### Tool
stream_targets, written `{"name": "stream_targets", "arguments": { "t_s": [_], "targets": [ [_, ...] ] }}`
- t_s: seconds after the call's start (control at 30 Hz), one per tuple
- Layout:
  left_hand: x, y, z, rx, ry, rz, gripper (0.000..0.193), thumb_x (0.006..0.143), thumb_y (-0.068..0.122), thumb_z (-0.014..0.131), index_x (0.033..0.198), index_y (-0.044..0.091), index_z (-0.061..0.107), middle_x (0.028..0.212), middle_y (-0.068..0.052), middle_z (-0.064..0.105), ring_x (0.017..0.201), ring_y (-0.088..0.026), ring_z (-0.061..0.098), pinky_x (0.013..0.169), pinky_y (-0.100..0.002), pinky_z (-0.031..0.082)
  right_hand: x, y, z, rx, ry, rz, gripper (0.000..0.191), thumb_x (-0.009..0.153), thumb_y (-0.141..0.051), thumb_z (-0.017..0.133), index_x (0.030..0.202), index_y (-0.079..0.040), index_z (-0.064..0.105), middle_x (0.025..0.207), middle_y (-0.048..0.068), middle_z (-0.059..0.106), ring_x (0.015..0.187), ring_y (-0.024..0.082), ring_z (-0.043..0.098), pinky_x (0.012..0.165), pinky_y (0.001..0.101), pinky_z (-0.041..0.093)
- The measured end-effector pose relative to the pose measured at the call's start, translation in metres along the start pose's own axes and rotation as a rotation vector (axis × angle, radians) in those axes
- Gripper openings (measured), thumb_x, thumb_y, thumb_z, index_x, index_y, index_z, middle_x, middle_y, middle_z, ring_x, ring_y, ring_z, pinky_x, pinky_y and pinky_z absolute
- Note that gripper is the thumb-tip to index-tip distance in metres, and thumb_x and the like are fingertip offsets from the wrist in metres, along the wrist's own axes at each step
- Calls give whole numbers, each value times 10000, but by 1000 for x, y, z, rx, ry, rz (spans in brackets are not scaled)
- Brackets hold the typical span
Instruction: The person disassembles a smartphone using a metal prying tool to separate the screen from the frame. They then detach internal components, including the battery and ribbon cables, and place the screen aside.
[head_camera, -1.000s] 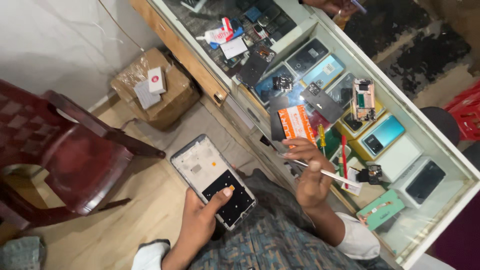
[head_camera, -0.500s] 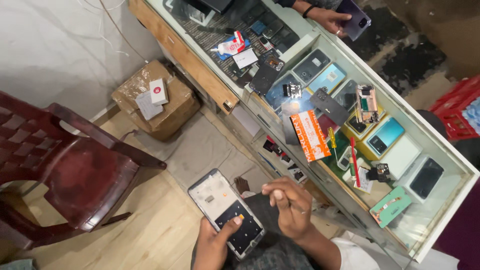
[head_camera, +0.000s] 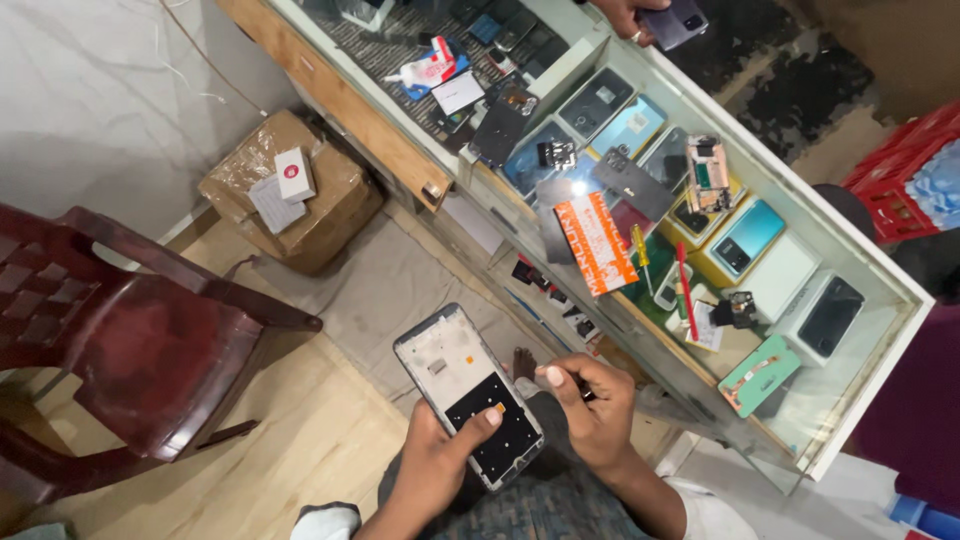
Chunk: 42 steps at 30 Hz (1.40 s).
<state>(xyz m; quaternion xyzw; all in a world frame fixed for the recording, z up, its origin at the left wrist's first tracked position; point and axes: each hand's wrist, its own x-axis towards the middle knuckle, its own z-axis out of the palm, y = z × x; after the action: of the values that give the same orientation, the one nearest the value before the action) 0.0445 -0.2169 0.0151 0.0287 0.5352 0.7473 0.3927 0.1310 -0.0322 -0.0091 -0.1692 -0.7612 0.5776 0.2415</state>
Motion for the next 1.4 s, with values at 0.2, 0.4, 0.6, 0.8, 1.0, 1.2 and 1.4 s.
{"name": "stream_targets", "arguments": {
  "t_s": [0.2, 0.4, 0.6, 0.8, 1.0, 1.2, 1.4],
  "targets": [
    [46, -5, 56, 15, -15, 93, 409, 875, 157, 737, 1228, -37, 669, 1040, -95, 761, 947, -156, 724, 848, -302, 581, 27, 31, -64, 94, -127, 127, 252, 960, -194, 688, 872, 39, 726, 699, 15, 657, 628, 42, 535, 560, 231, 413],
    [93, -16, 123, 73, 68, 121, 447, 852, 184, 764, 1225, -37, 660, 989, -106, 762, 880, -163, 731, 777, -311, 596, 83, 68, -140, 103, -211, 155, 364, 1014, -265, 613, 895, 40, 771, 596, 6, 473, 539, 56, 405, 530, 253, 350],
    [127, -26, 185, 16, 101, 181, 485, 834, 197, 757, 1245, -38, 654, 1025, -100, 764, 939, -176, 740, 841, -327, 596, 153, 34, -251, 189, -142, -302, 544, 1060, -442, 464, 943, 0, 758, 670, 34, 635, 529, 108, 476, 522, 267, 373],
    [144, -36, 219, 98, 132, 161, 458, 857, 189, 760, 1236, -47, 656, 1025, -103, 750, 933, -162, 711, 841, -310, 571, 200, -22, -318, 478, -281, -888, 513, 1076, -424, 457, 913, -12, 716, 693, 49, 644, 551, 113, 487, 534, 268, 380],
    [158, -35, 231, 184, 100, 103, 401, 855, 191, 772, 1151, -57, 662, 984, -111, 755, 885, -163, 714, 793, -308, 580, 208, -20, -308, 474, -271, -931, 489, 1092, -407, 450, 884, -25, 674, 717, 65, 654, 573, 118, 498, 545, 270, 386],
    [165, -28, 212, 184, 51, 54, 402, 864, 212, 775, 1133, -70, 677, 976, -121, 760, 876, -165, 715, 781, -321, 590, 206, -30, -296, 454, -237, -903, 474, 1108, -389, 443, 854, -37, 632, 740, 80, 663, 595, 123, 508, 557, 272, 392],
    [167, 5, 167, 202, -14, 111, 435, 864, 226, 758, 1191, -47, 668, 1007, -97, 760, 918, -154, 722, 830, -305, 585, 178, -11, -240, 432, -193, -833, 466, 1125, -372, 436, 824, -50, 590, 764, 95, 672, 616, 128, 519, 568, 273, 398]
  ]
}}
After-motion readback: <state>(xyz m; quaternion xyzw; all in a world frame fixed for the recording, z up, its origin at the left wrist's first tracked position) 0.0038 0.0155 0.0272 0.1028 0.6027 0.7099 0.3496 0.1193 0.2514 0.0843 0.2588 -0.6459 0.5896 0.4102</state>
